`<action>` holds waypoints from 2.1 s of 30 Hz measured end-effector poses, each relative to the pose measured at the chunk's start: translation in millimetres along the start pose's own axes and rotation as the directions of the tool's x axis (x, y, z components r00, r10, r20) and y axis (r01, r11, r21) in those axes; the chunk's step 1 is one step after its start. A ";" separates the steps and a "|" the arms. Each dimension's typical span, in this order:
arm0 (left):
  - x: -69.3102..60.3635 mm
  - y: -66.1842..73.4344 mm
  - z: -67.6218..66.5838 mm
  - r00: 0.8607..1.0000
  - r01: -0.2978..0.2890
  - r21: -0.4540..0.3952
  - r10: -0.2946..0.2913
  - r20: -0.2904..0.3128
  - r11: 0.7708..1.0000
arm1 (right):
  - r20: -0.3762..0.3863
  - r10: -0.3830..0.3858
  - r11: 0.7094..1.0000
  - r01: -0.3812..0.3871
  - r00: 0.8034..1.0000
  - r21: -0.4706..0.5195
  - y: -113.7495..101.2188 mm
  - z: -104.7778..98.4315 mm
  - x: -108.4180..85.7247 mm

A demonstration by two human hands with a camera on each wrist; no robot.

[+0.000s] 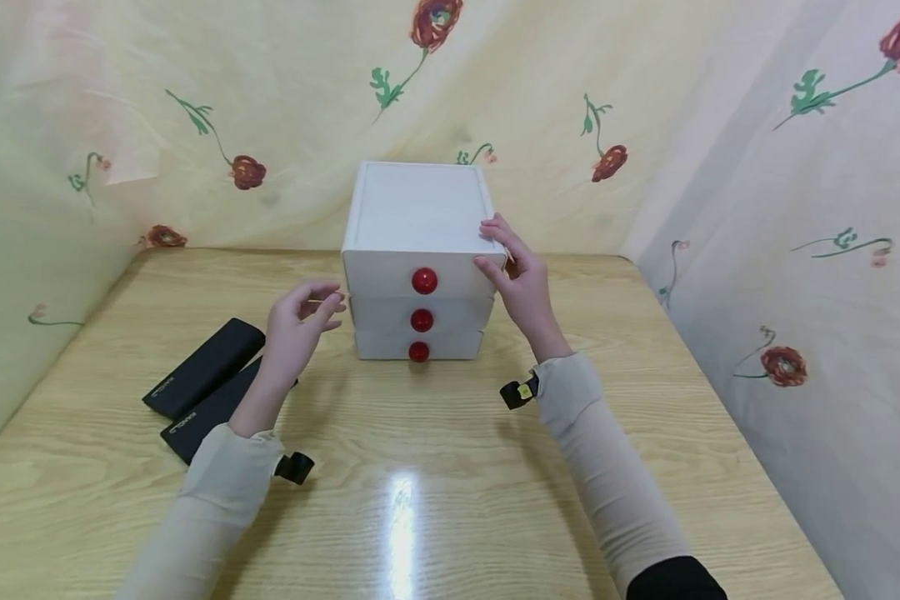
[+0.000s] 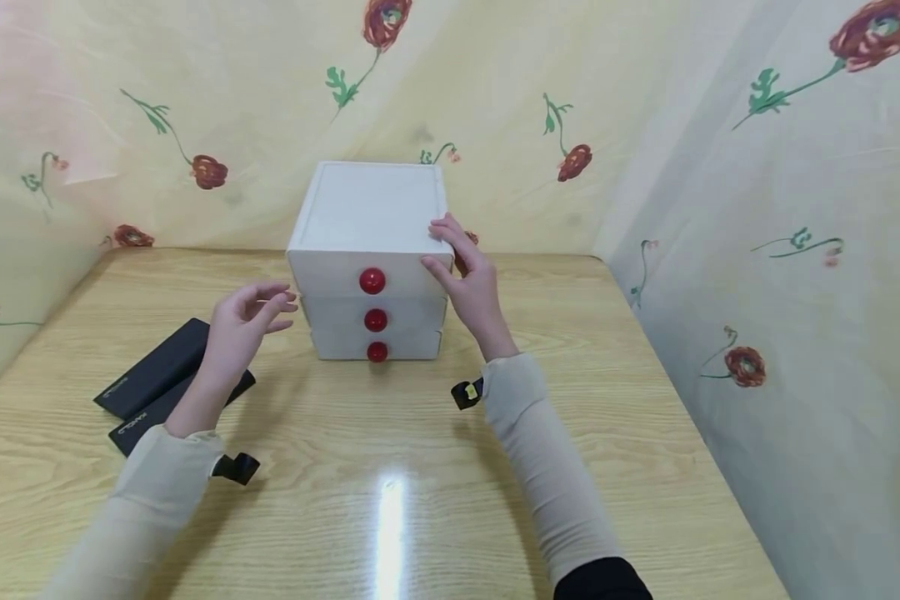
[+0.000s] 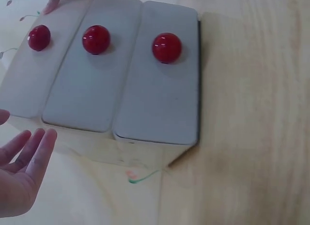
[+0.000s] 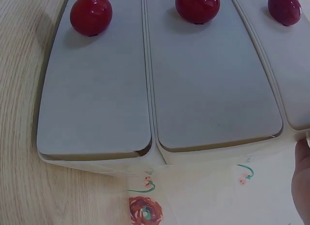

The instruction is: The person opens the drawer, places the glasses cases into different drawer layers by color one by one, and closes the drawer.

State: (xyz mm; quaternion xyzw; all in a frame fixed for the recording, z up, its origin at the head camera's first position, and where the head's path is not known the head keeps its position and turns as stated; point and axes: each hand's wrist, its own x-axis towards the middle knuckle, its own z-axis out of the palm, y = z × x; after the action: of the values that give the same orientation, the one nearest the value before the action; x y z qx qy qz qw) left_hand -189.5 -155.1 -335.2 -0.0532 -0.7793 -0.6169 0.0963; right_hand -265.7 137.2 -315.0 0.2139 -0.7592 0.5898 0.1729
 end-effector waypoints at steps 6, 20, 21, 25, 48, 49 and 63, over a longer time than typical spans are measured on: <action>-4.6 -10.4 0.8 0.998 0.050 0.033 -0.051 0.021 0.998 | -0.004 0.013 1.000 -0.013 1.000 0.004 -1.3 -1.1 -0.3; -3.2 -40.2 24.5 0.917 0.223 0.038 -0.223 0.330 0.974 | 0.002 0.040 0.999 -0.040 0.999 0.009 -1.4 -2.5 -1.5; -2.9 -43.0 27.0 0.908 0.234 0.034 -0.231 0.350 0.972 | 0.001 0.040 0.999 -0.040 0.999 0.012 -1.0 -2.4 -1.5; -1.9 -50.0 36.1 0.886 0.263 0.020 -0.249 0.391 0.965 | 0.003 0.040 0.999 -0.040 0.999 0.028 0.6 -1.8 -1.1; 9.8 -48.5 69.8 0.813 0.366 0.079 -0.360 0.457 0.927 | 0.053 0.093 0.996 -0.092 0.994 -0.020 -19.5 0.9 0.0; 10.1 -48.2 70.2 0.809 0.377 0.078 -0.370 0.457 0.923 | 0.052 0.090 0.996 -0.089 0.995 -0.019 -16.2 0.8 0.9; 15.0 -49.9 80.6 0.817 0.391 0.113 -0.401 0.416 0.914 | 0.024 0.079 0.997 -0.079 0.997 0.006 -0.2 -0.4 2.9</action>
State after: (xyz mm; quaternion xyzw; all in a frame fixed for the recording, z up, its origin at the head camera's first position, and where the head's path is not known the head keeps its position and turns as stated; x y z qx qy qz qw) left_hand -221.0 -89.0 -397.2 -0.0238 -0.7819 -0.5874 -0.2076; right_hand -268.1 137.2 -313.3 0.1912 -0.7669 0.5965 0.1396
